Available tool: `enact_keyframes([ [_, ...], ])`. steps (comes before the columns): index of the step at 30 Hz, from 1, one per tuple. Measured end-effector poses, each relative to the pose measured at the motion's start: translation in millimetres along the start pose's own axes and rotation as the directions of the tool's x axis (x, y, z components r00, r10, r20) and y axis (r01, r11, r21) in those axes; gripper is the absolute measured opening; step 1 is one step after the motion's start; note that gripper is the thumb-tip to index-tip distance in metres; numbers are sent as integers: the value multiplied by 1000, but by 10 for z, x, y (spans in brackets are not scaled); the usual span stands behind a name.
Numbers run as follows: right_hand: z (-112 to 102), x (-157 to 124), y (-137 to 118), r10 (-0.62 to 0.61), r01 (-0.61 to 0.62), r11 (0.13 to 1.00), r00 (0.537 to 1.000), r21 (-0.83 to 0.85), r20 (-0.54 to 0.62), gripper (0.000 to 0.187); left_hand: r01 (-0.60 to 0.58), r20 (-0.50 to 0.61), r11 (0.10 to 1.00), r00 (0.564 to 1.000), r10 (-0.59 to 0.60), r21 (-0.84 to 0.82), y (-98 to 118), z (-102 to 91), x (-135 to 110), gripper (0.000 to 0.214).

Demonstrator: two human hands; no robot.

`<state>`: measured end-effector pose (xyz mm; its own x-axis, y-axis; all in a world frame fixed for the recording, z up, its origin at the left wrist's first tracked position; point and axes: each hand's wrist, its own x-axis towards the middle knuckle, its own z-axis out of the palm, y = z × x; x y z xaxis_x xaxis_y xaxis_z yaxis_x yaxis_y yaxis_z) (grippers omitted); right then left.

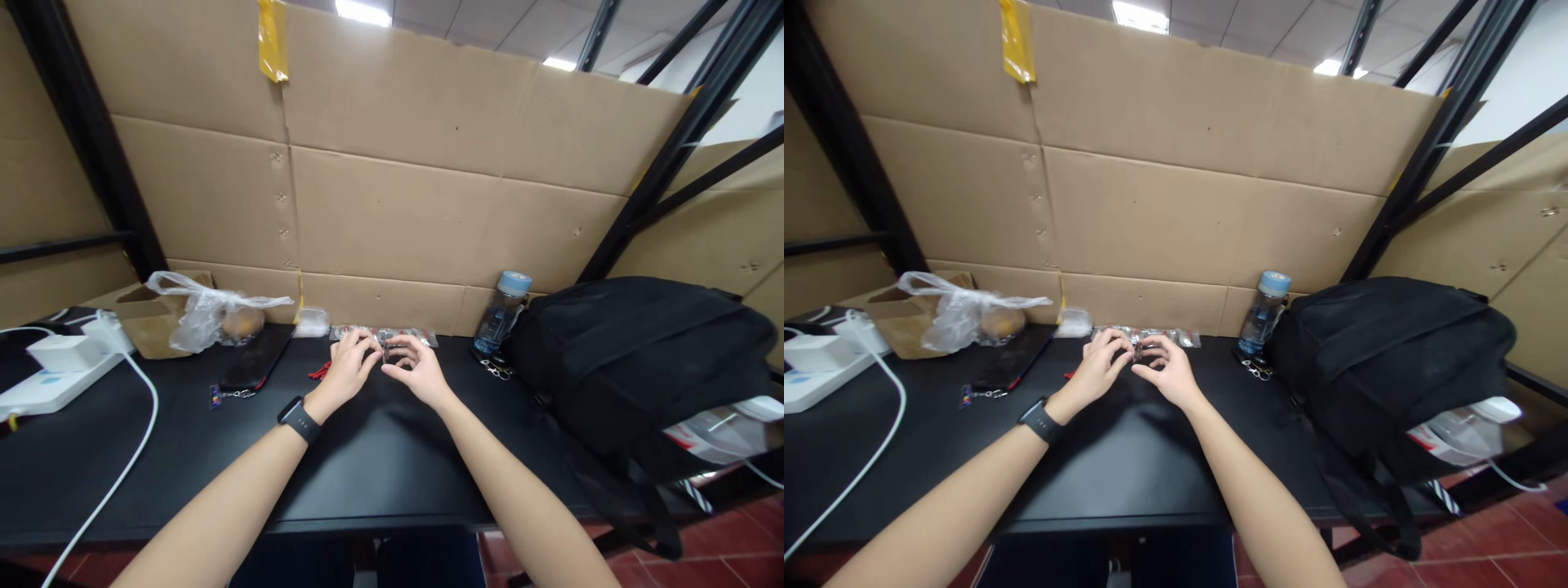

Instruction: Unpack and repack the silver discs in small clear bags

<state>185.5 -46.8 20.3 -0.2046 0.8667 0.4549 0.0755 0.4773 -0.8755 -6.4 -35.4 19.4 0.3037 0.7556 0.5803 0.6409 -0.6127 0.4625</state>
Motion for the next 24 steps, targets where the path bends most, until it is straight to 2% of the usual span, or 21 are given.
enact_keyframes([
  [13, 30, -19, -30, 14, -14, 1000, 1000, 13, -1, 48, -24, -49, 998, 998, 27, 50, 47, 53, -47, 13],
  [20, 36, -13, -2, 16, -16, 1000, 1000, 21, -12, 44, 35, -5, 999, 999, -35, -41, 40, 93, -47, 16],
  [24, 39, -18, 10, 15, -15, 1000, 1000, -2, -18, 41, 42, 2, 998, 999, -42, -40, 43, 111, -50, 16],
])
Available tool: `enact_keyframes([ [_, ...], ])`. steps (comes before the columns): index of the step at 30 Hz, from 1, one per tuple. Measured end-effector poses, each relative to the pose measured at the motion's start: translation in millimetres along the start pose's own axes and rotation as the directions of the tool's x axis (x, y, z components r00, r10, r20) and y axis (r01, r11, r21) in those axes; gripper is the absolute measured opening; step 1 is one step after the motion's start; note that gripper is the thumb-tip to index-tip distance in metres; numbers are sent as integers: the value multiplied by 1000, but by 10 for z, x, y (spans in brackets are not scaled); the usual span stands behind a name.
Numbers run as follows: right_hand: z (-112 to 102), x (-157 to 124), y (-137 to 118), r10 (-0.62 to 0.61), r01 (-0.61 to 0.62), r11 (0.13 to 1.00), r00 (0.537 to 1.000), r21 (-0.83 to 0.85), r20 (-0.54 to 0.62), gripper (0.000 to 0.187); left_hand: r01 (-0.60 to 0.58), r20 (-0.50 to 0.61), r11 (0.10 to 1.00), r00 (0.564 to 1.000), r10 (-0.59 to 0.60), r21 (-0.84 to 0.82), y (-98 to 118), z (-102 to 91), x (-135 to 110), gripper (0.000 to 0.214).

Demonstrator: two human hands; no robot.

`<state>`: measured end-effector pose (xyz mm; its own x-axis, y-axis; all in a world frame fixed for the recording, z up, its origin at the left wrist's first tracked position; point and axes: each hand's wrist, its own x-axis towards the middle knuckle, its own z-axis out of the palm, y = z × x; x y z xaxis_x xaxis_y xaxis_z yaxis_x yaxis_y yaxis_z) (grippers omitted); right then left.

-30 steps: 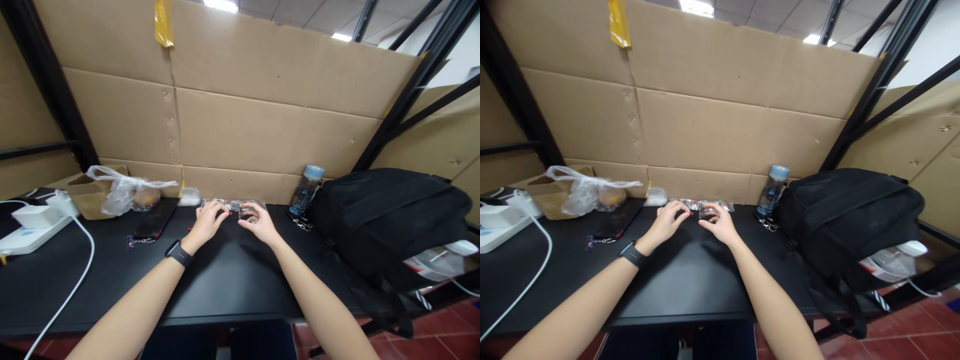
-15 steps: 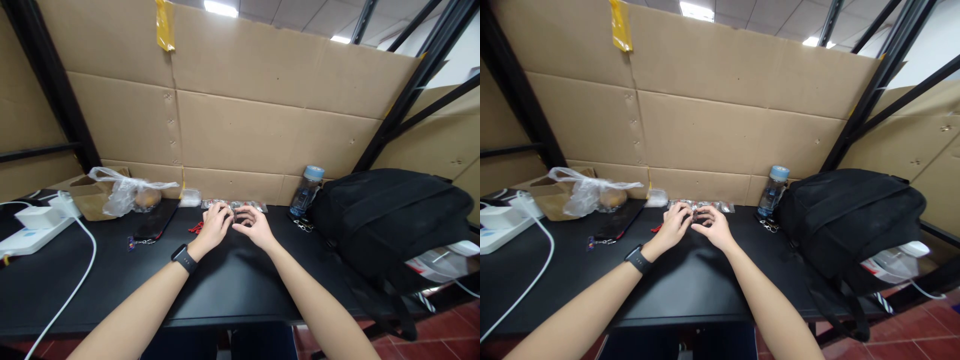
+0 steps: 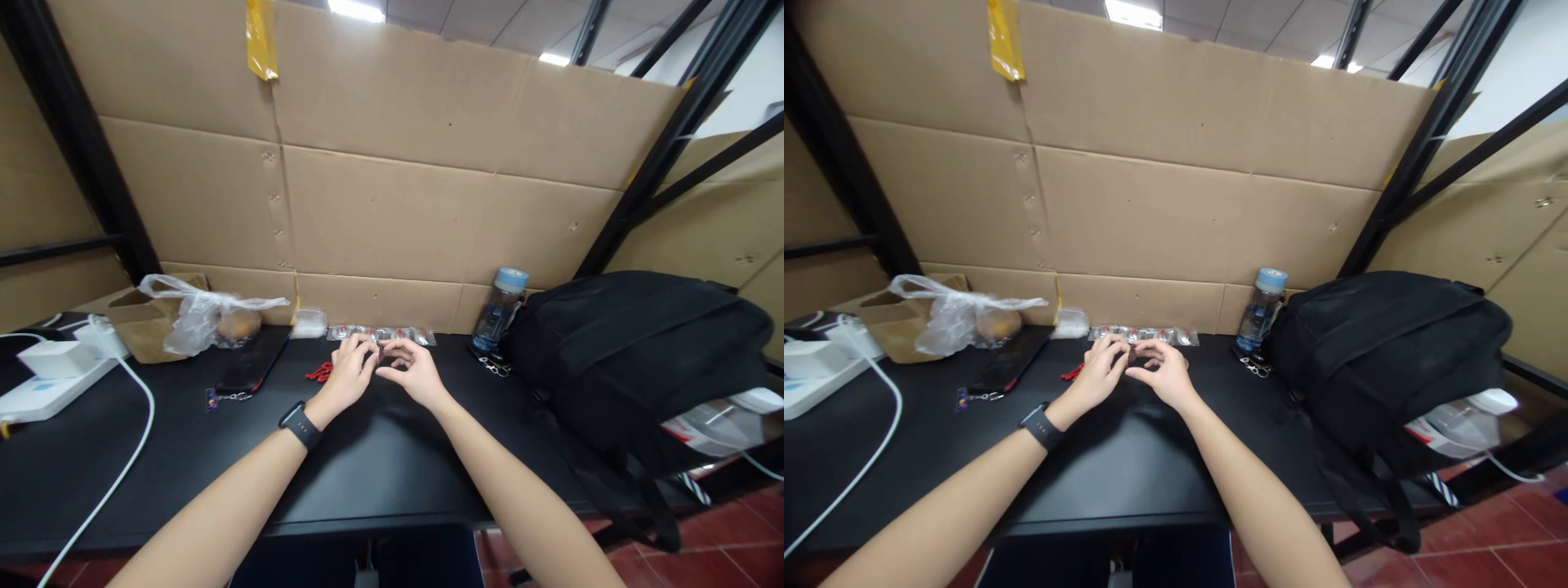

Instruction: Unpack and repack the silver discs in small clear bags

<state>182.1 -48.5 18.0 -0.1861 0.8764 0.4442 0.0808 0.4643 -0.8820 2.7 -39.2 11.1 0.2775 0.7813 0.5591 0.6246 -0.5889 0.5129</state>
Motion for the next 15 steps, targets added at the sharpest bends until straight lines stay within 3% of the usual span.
enact_keyframes([
  [7, -20, 9, 24, -38, 37, 998, 999, -58, -24, 40, 16, 22, 1000, 1000, -16, 24, 30, -58, 6, 17],
  [15, 11, 5, -16, 49, -46, 992, 998, 119, -26, 41, 1, -32, 1000, 1000, -1, 23, 38, -144, 31, 14],
])
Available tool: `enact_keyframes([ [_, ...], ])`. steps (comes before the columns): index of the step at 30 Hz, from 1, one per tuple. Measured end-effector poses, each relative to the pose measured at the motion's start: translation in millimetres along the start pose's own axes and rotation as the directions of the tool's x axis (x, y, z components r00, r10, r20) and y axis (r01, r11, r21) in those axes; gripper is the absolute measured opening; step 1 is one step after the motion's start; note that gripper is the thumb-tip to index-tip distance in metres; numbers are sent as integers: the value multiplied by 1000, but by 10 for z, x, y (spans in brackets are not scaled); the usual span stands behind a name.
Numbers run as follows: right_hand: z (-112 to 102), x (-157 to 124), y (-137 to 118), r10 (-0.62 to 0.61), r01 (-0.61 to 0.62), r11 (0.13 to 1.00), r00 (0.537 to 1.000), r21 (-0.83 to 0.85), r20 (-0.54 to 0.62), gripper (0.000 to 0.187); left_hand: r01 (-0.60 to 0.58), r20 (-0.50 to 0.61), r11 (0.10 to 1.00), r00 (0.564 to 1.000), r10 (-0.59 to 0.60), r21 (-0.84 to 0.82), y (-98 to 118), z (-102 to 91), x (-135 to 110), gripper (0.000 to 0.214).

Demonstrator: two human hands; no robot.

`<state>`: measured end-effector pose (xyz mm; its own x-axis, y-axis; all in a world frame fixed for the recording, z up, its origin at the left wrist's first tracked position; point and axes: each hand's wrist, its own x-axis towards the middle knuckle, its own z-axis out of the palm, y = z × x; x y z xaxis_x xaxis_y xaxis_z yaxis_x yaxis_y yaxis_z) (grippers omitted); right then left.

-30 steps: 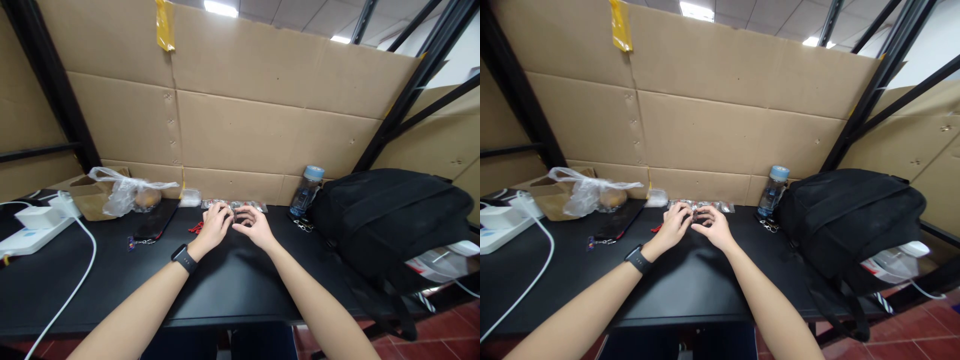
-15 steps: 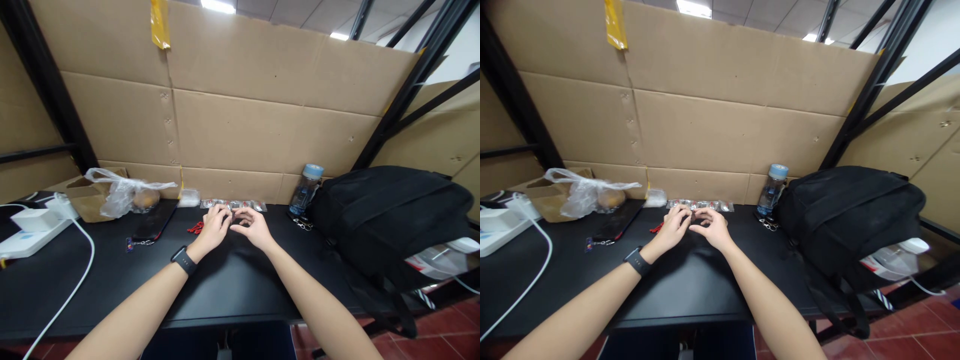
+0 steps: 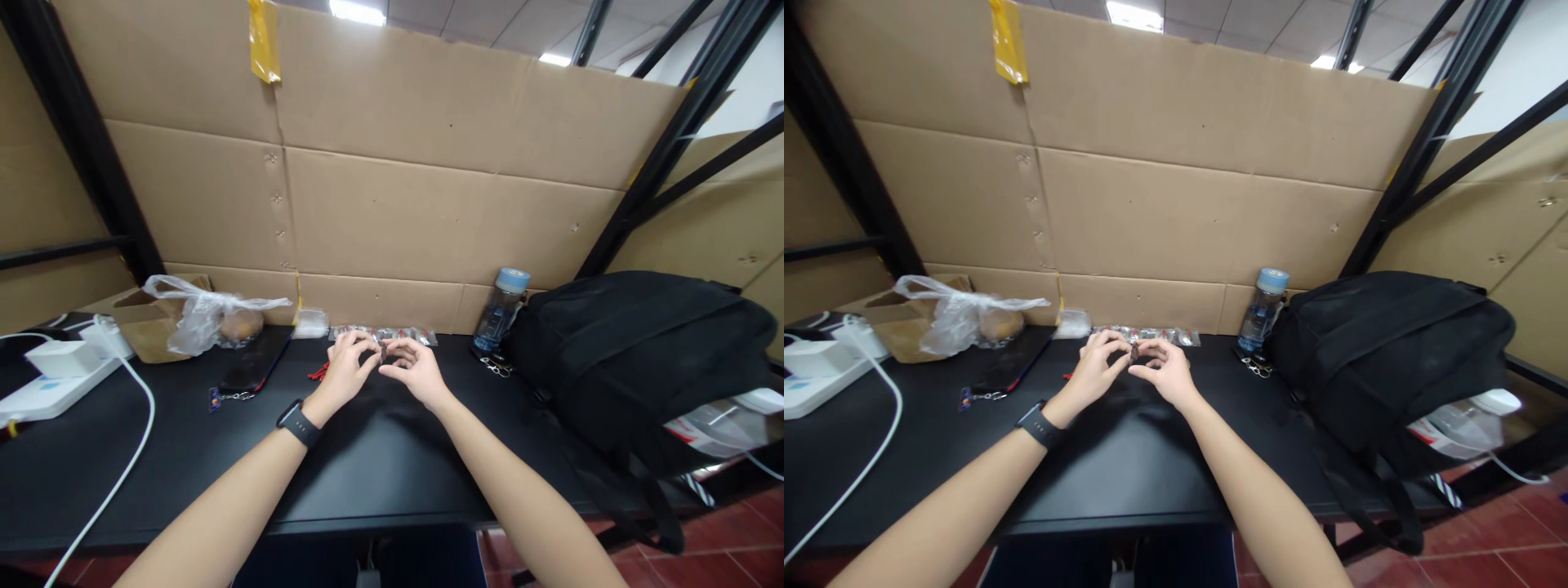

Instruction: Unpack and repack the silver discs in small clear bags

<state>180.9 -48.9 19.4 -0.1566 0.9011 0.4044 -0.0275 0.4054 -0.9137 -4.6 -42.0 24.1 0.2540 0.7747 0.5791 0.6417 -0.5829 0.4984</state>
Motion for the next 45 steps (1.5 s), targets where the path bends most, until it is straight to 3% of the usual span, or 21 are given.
enact_keyframes([
  [14, 13, -28, -12, 93, -93, 991, 996, 92, 9, 43, -56, -62, 998, 996, 58, 36, 59, 0, -23, 9],
  [20, -34, 3, -3, 78, -77, 996, 996, -34, 40, 32, -27, -98, 998, 995, 33, 54, 50, -16, -14, 11],
  [25, -103, 37, 57, -30, 40, 975, 998, -219, 51, 25, -69, -53, 996, 996, 73, 65, 55, -11, -10, 12],
  [30, -154, 46, 85, -35, 63, 888, 997, -455, 68, 20, -51, 16, 999, 999, 51, 9, 19, -40, -3, 26],
  [36, -211, 54, 66, -56, 114, 864, 990, -491, 130, 17, -127, 213, 991, 970, 113, 49, -42, 5, -42, 29],
  [41, -280, 43, 12, -87, 197, 783, 974, -589, 210, 12, -108, 236, 993, 967, 93, 48, -220, -70, 48, 32],
  [45, -323, 6, -39, -28, 248, 683, 949, -687, 314, 8, 11, 173, 977, 984, -49, 214, -587, -297, 165, 32],
])
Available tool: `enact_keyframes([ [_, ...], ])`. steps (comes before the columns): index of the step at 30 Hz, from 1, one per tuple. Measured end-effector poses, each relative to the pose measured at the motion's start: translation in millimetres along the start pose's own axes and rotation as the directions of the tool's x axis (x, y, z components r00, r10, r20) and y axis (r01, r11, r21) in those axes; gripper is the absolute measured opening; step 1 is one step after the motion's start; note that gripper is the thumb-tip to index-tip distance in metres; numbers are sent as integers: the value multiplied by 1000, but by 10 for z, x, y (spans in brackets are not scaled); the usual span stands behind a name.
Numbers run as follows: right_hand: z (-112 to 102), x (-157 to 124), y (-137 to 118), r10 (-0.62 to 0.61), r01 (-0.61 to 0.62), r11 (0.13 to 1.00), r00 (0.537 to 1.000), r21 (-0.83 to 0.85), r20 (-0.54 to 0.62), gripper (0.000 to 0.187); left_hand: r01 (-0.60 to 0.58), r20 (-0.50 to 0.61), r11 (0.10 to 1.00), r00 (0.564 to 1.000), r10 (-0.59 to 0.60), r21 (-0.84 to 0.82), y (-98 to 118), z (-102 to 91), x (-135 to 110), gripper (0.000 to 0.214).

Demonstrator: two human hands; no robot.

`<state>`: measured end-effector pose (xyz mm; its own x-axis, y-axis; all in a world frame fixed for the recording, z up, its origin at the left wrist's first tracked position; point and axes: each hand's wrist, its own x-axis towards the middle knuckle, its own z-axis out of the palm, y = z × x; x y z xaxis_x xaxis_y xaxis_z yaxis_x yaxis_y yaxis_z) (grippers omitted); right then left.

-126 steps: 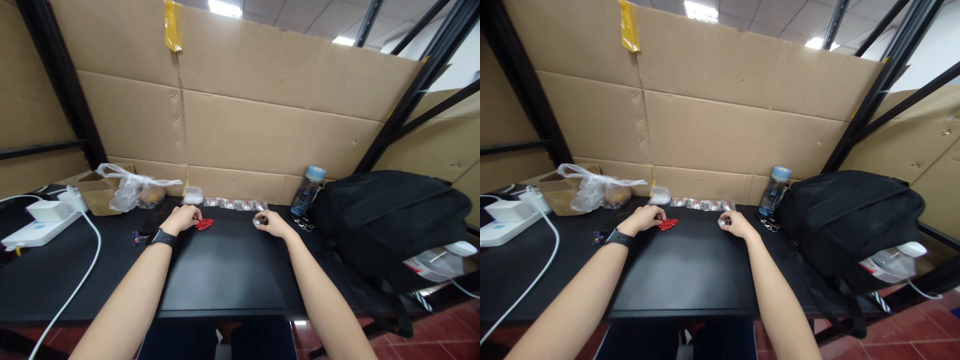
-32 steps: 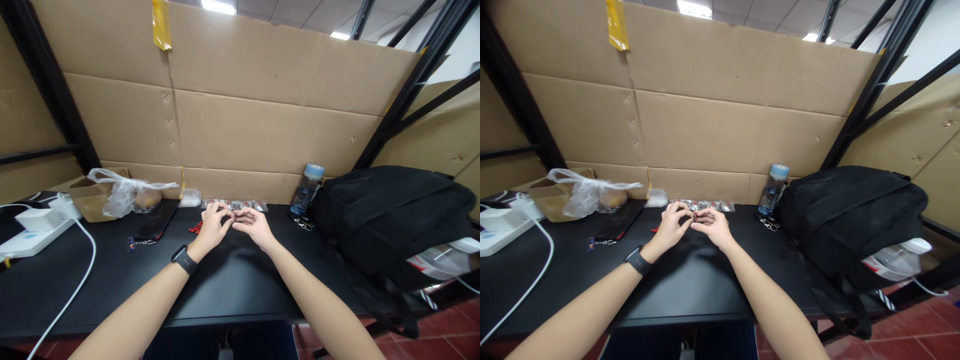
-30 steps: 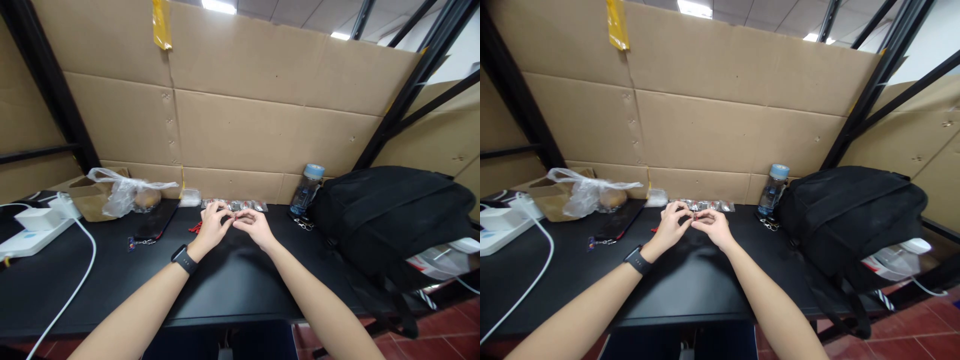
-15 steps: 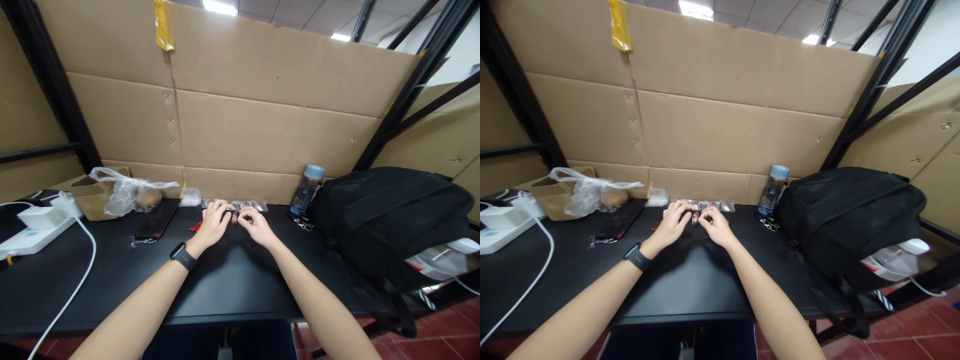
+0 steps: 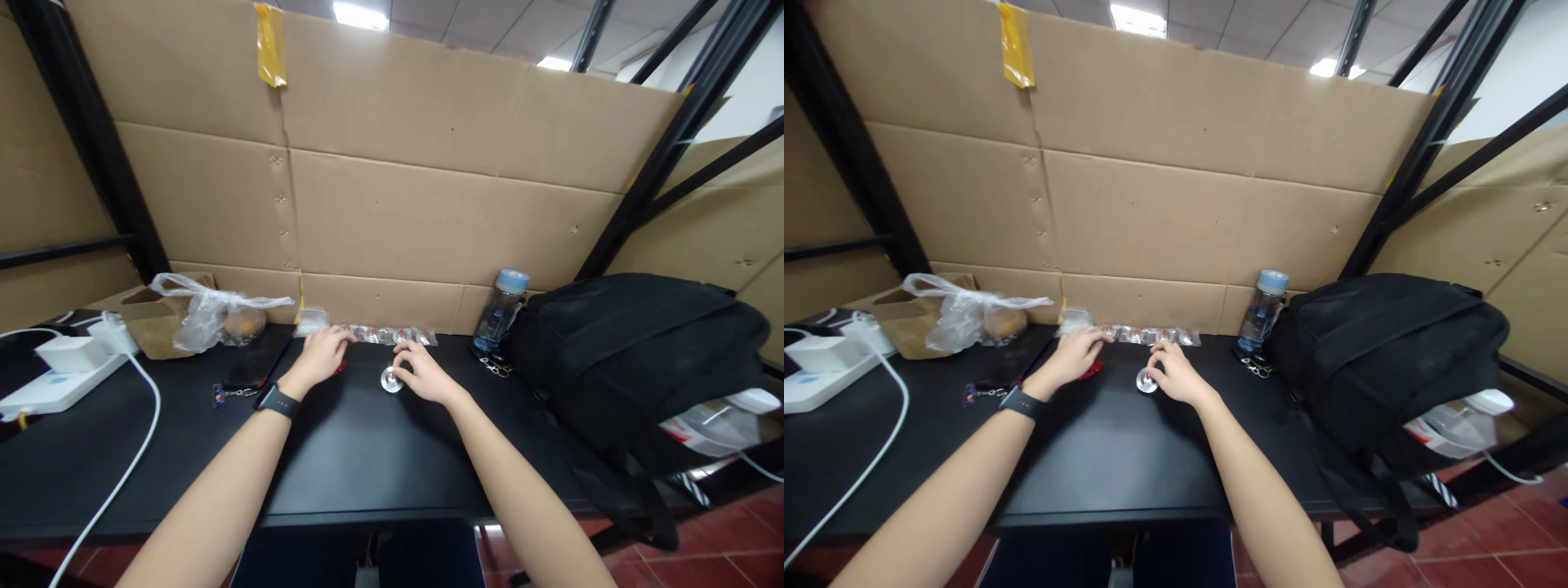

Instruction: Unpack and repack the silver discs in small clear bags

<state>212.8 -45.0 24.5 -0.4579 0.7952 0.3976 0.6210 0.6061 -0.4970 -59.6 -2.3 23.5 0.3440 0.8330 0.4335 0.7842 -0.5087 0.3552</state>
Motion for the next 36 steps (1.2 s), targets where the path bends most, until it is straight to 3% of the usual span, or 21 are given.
enact_keyframes([
  [3, -20, -19, -14, 7, -6, 1000, 997, -8, 80, 6, 103, 133, 991, 985, -114, 86, -330, -113, 3, 22],
  [8, -60, -3, 12, -39, 37, 999, 996, 23, 83, 11, 218, 389, 976, 899, -199, -4, -653, -183, -51, 20],
  [13, -176, -20, 240, 52, -57, 991, 998, -124, -47, 13, 182, 447, 983, 880, -161, -5, -688, -220, -64, 23],
  [18, -236, -85, 542, 218, -221, 947, 975, -233, -38, 36, 143, 512, 990, 850, -128, 10, -599, -258, -68, 23],
  [21, -225, -101, 635, 239, -240, 952, 971, -191, -27, 40, 141, 514, 990, 848, -133, 23, -559, -246, -68, 20],
  [26, -222, -90, 653, 267, -263, 954, 964, -144, 4, 31, 125, 472, 992, 875, -109, -4, -523, -214, -61, 17],
  [32, -232, -87, 641, 272, -266, 945, 962, -189, 9, 33, 21, 294, 982, 955, 36, -190, -342, -211, -46, 17],
  [36, -227, -91, 645, 282, -278, 945, 959, -171, -1, 32, -77, 232, 964, 963, 138, -255, -174, -185, -33, 17],
])
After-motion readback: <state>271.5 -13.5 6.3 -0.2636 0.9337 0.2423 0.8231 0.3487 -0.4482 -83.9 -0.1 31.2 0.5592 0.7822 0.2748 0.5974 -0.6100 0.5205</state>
